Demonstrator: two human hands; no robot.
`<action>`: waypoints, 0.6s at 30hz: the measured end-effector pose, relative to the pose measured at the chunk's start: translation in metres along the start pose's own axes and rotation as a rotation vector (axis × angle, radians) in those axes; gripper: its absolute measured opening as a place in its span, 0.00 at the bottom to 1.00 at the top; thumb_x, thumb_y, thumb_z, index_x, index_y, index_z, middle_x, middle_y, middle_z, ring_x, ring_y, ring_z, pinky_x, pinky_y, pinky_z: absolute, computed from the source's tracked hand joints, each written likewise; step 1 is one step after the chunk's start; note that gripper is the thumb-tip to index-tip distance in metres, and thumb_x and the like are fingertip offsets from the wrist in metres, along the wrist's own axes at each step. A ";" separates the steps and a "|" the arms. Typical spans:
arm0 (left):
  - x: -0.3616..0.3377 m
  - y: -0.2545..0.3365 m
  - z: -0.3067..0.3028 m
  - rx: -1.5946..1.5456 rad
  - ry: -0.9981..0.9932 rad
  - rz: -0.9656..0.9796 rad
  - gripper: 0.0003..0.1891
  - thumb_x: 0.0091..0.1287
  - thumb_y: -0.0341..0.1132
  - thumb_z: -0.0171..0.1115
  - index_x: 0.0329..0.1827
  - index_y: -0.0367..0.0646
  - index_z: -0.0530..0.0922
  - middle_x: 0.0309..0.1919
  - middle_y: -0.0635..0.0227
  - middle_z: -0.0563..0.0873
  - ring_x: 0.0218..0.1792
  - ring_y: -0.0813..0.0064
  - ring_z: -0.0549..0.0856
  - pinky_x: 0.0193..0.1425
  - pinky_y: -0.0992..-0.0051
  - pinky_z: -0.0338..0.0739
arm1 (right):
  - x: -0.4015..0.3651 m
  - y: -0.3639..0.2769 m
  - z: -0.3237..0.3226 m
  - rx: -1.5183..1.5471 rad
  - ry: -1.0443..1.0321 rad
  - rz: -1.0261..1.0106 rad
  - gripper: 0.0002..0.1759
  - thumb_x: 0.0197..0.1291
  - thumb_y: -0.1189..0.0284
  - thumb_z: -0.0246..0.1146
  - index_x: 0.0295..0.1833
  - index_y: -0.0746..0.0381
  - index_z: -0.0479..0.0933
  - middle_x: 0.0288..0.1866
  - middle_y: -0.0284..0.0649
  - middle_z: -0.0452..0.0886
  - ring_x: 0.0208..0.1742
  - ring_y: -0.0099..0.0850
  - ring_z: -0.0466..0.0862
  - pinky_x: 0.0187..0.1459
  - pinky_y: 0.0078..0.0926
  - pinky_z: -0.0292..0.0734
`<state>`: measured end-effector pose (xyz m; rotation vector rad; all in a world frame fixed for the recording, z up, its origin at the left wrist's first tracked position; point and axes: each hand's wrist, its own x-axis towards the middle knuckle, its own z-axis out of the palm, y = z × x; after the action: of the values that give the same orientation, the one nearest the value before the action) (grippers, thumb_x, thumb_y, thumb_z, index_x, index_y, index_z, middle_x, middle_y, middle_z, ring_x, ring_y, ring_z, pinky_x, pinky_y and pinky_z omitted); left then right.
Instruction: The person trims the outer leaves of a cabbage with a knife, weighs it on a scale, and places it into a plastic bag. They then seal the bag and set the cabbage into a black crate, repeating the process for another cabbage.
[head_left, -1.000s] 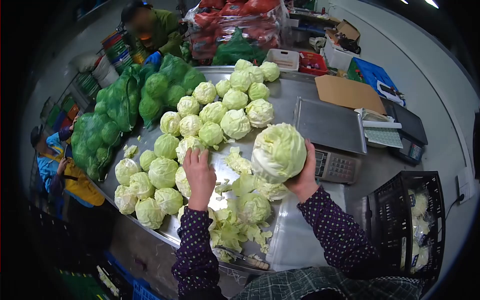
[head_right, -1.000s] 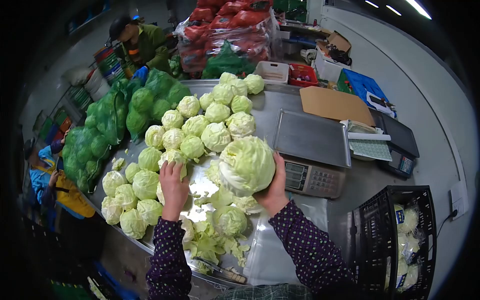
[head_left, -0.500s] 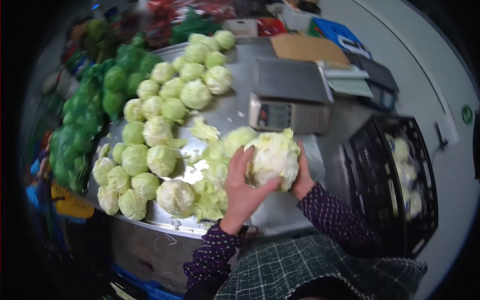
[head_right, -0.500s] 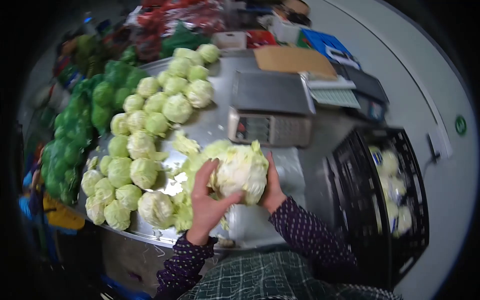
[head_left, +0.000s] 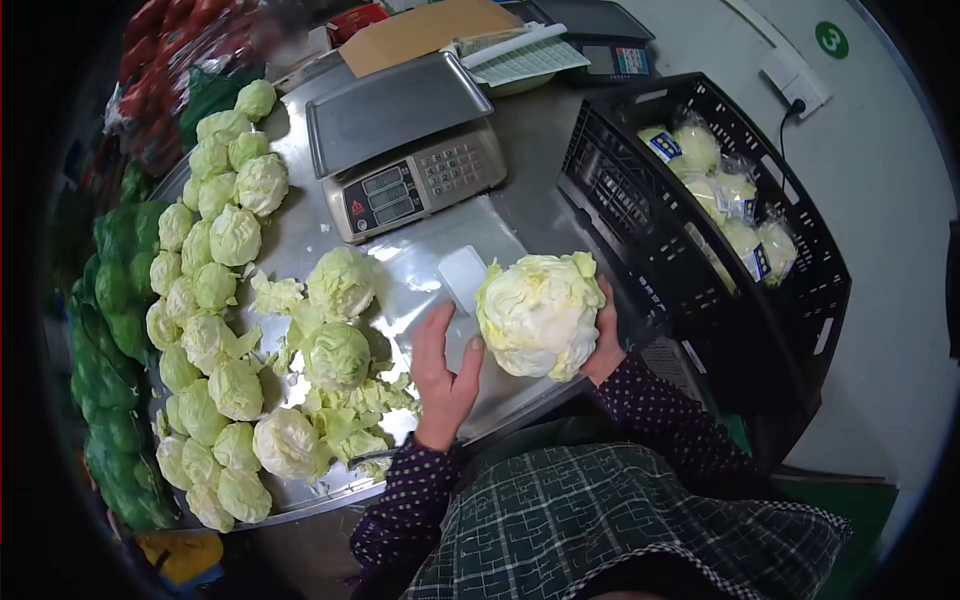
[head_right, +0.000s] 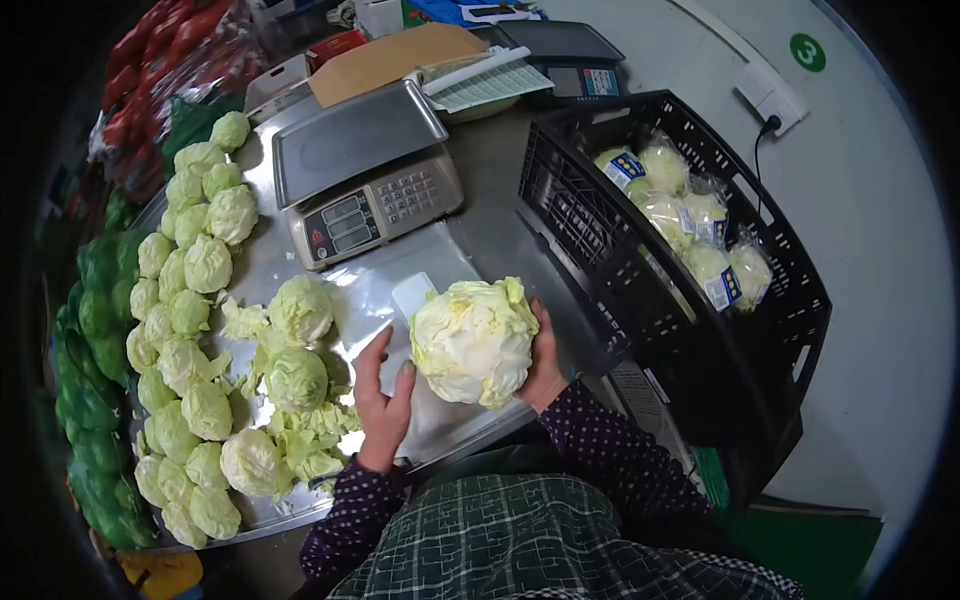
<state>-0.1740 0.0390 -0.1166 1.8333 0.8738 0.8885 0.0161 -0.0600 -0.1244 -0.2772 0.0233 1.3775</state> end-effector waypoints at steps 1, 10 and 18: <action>0.016 0.025 -0.010 0.037 -0.008 0.151 0.29 0.53 0.35 0.72 0.58 0.34 0.76 0.60 0.53 0.76 0.61 0.54 0.75 0.63 0.63 0.71 | -0.002 -0.003 0.000 -0.211 0.093 -0.054 0.37 0.68 0.40 0.46 0.71 0.54 0.65 0.69 0.43 0.71 0.68 0.41 0.73 0.69 0.45 0.67; 0.004 0.087 -0.009 0.307 0.001 0.355 0.26 0.51 0.38 0.77 0.52 0.40 0.80 0.50 0.57 0.77 0.47 0.61 0.76 0.43 0.69 0.74 | -0.007 0.013 -0.012 -0.259 0.111 -0.187 0.36 0.71 0.44 0.44 0.69 0.62 0.64 0.67 0.44 0.72 0.67 0.37 0.74 0.68 0.39 0.68; 0.004 0.090 -0.011 0.303 0.346 0.397 0.19 0.50 0.35 0.76 0.39 0.38 0.76 0.40 0.60 0.76 0.38 0.61 0.76 0.40 0.67 0.71 | -0.008 0.046 0.039 -0.411 -0.039 -0.209 0.50 0.60 0.38 0.53 0.74 0.67 0.56 0.72 0.47 0.65 0.71 0.39 0.68 0.71 0.37 0.63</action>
<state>-0.1626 0.0149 -0.0295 2.1997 0.9060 1.4178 -0.0353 -0.0524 -0.0937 -0.5796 -0.3163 1.1705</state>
